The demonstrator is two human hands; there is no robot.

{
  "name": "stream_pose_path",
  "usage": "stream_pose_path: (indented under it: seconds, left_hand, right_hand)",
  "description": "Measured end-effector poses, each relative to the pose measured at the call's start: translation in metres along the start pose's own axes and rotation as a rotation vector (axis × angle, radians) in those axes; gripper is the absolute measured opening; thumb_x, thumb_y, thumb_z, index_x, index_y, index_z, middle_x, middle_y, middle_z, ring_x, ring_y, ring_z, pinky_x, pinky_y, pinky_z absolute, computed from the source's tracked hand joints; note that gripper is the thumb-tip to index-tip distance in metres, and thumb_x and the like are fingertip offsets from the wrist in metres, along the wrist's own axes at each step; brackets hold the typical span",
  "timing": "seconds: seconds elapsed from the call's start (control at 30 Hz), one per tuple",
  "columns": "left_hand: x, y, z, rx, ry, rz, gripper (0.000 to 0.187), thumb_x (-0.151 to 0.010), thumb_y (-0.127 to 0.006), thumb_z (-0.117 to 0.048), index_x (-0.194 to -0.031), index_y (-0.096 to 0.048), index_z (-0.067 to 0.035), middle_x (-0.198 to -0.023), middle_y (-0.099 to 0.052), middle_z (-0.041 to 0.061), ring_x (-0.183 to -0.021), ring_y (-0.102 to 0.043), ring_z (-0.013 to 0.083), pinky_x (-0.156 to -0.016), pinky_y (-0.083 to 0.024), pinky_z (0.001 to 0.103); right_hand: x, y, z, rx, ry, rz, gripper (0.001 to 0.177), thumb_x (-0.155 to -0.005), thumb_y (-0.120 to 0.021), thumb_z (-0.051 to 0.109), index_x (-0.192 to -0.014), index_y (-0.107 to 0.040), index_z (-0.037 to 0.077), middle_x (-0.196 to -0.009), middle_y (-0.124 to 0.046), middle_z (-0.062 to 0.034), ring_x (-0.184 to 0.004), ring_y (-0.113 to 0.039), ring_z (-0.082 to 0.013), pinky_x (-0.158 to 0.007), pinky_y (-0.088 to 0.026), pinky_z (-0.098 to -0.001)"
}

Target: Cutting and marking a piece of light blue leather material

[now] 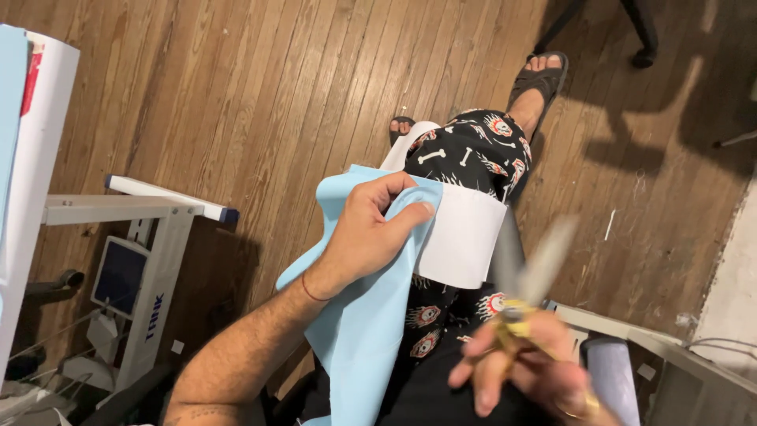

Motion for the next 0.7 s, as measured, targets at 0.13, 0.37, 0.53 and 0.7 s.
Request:
stream_pose_path:
  seconds: [0.13, 0.37, 0.53, 0.7]
  left_hand:
    - [-0.007, 0.008, 0.003, -0.044, 0.064, 0.15, 0.009, -0.088, -0.062, -0.021, -0.08, -0.059, -0.017, -0.077, -0.054, -0.009, -0.075, -0.049, 0.0042, -0.074, -0.041, 0.024]
    - [-0.014, 0.012, 0.011, -0.056, 0.077, 0.166, 0.007, -0.087, -0.055, -0.022, -0.082, -0.055, -0.018, -0.078, -0.052, -0.008, -0.076, -0.047, 0.0069, -0.074, -0.037, 0.027]
    - [-0.006, 0.01, 0.002, -0.044, 0.079, 0.104, 0.008, -0.088, -0.054, -0.023, -0.082, -0.053, -0.017, -0.078, -0.047, -0.009, -0.079, -0.044, 0.0082, -0.078, -0.036, 0.027]
    - [0.0, 0.011, -0.002, -0.067, -0.003, 0.084, 0.009, -0.09, -0.053, -0.023, -0.085, -0.054, -0.016, -0.08, -0.05, -0.008, -0.081, -0.046, 0.0098, -0.08, -0.037, 0.028]
  right_hand:
    - [-0.04, -0.015, 0.058, 0.379, -0.099, -0.008, 0.066, -0.096, -0.076, 0.061, -0.087, -0.06, -0.002, -0.061, -0.074, -0.0187, -0.052, -0.072, -0.0239, -0.088, -0.049, -0.0498]
    - [-0.049, 0.01, 0.026, 0.518, -0.413, 0.082, 0.053, -0.093, -0.061, 0.054, -0.09, -0.07, 0.001, -0.073, -0.083, -0.0221, -0.064, -0.081, -0.0271, -0.08, -0.064, -0.0348]
    - [-0.042, 0.015, 0.014, 0.502, -0.447, -0.018, 0.047, -0.093, -0.061, 0.046, -0.093, -0.069, 0.0, -0.073, -0.082, -0.021, -0.066, -0.079, -0.0266, -0.067, -0.059, -0.0344]
    - [-0.042, 0.015, 0.006, 0.454, -0.448, -0.076, 0.05, -0.097, -0.057, 0.043, -0.101, -0.071, -0.004, -0.075, -0.082, -0.0227, -0.067, -0.077, -0.0275, -0.068, -0.059, -0.0362]
Point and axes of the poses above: each hand's wrist, its own x-axis away from the middle knuckle, its own y-axis out of the back of the hand, z = x × y, the point moved 5 cm from there along -x, towards the middle knuckle
